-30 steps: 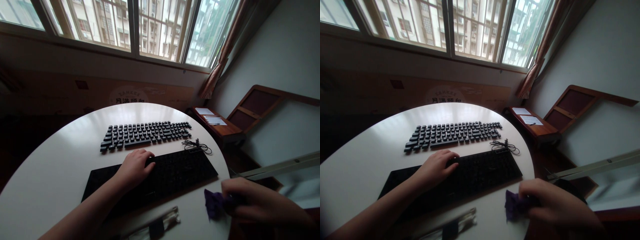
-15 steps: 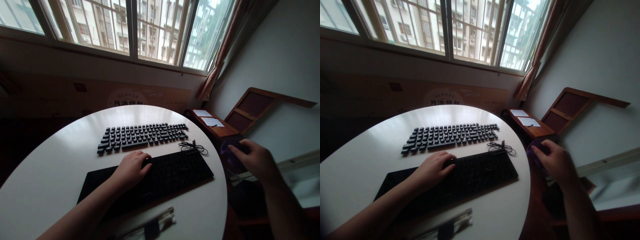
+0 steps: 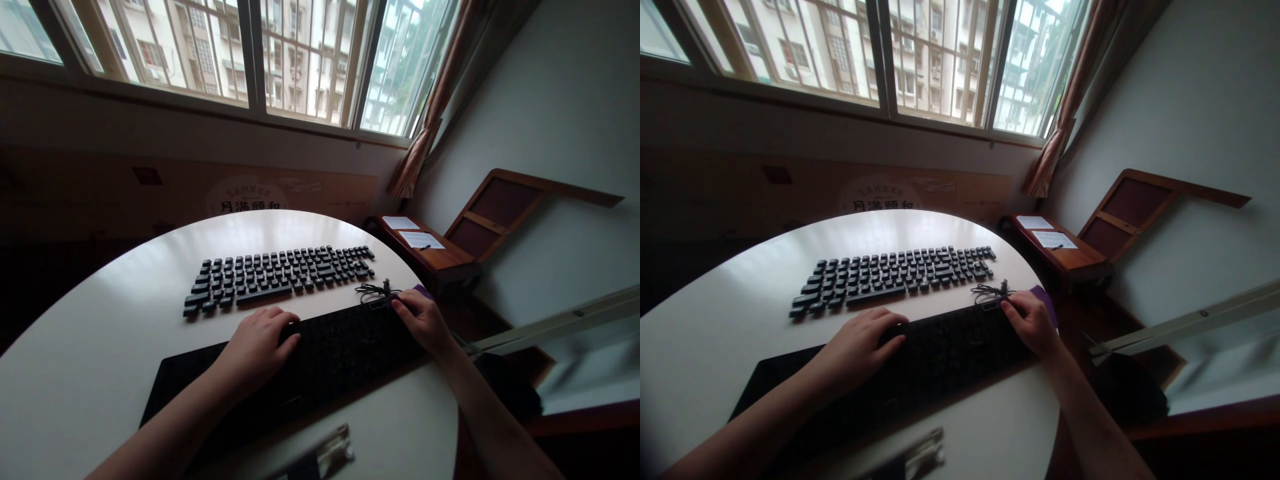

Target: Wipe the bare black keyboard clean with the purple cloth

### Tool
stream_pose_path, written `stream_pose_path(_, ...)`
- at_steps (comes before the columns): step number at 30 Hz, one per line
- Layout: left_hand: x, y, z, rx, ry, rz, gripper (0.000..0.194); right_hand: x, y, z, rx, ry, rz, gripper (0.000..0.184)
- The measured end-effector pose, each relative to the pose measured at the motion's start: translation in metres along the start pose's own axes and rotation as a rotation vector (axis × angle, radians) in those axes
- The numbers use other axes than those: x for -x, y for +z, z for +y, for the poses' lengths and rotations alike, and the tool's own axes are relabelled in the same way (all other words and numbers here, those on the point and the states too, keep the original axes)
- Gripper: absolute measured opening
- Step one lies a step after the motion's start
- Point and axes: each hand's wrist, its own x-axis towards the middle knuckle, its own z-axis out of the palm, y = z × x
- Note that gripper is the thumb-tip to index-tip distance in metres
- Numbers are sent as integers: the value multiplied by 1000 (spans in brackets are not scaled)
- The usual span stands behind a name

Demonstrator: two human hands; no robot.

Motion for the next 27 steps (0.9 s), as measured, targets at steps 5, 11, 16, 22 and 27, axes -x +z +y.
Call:
stream_pose_path(5, 0, 1, -2, 6, 9, 10, 33, 6, 1, 4, 7, -114, -79, 27)
stream_pose_path(11, 0, 3, -2, 8, -1, 17, 33, 3, 3, 9, 64, -218, -156, 22)
stream_pose_path(16, 1, 2, -1, 0, 0, 12, 33, -9, -6, 7, 112, -314, -280, 20)
stream_pose_path(22, 1, 2, 2, -1, -3, 5, 33, -33, -34, -9, 263, -491, -620, 21)
stream_pose_path(27, 0, 4, 3, -15, -43, 21, 28, -47, -44, -16, 449, -619, -823, 25)
